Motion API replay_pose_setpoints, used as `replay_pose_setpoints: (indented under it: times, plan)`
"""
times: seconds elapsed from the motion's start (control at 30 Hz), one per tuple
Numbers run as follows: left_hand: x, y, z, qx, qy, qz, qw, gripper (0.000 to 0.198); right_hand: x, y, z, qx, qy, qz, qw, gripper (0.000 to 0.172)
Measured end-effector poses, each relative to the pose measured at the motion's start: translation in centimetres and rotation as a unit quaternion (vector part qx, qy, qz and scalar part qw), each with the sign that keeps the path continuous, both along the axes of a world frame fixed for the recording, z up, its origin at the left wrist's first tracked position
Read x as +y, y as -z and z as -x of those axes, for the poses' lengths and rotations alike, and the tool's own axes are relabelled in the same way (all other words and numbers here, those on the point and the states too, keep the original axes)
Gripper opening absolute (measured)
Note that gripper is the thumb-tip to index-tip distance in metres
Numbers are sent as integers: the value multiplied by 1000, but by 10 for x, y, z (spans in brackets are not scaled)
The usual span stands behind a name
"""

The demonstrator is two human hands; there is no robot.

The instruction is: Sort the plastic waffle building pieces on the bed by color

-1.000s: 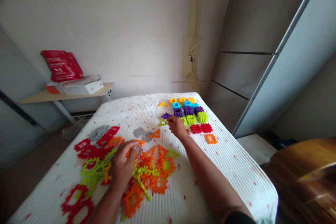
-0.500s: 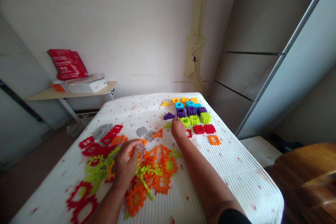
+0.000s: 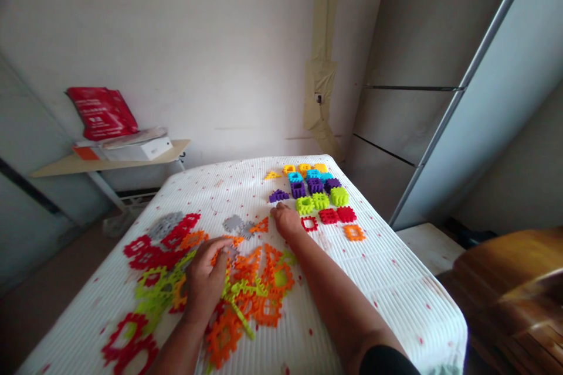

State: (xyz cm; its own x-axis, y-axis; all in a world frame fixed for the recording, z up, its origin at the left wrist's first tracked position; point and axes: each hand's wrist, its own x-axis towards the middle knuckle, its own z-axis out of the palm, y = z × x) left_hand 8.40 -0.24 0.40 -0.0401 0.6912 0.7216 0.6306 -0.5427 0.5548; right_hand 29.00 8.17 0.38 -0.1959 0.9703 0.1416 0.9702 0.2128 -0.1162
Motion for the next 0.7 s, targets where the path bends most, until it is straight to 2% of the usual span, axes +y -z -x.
replay_pose_setpoints:
  times: [0.27,0.47,0.6,0.7]
  plan:
    - [0,0,0,-6,-3,2,1000,19,1,0,-6,11,1,-1,1000,25]
    - [1,2,0,-4,-3,-4,1000,18,3,3,-6,39,-12,-6,999,28]
    - [0,1,2,-9,-1,4,1000,18,-10,-10,-14,77,-52,-14,996,35]
    - [-1,1,3,-13,1,9,1000,18,-30,-28,-28,117,-104,31,987,31]
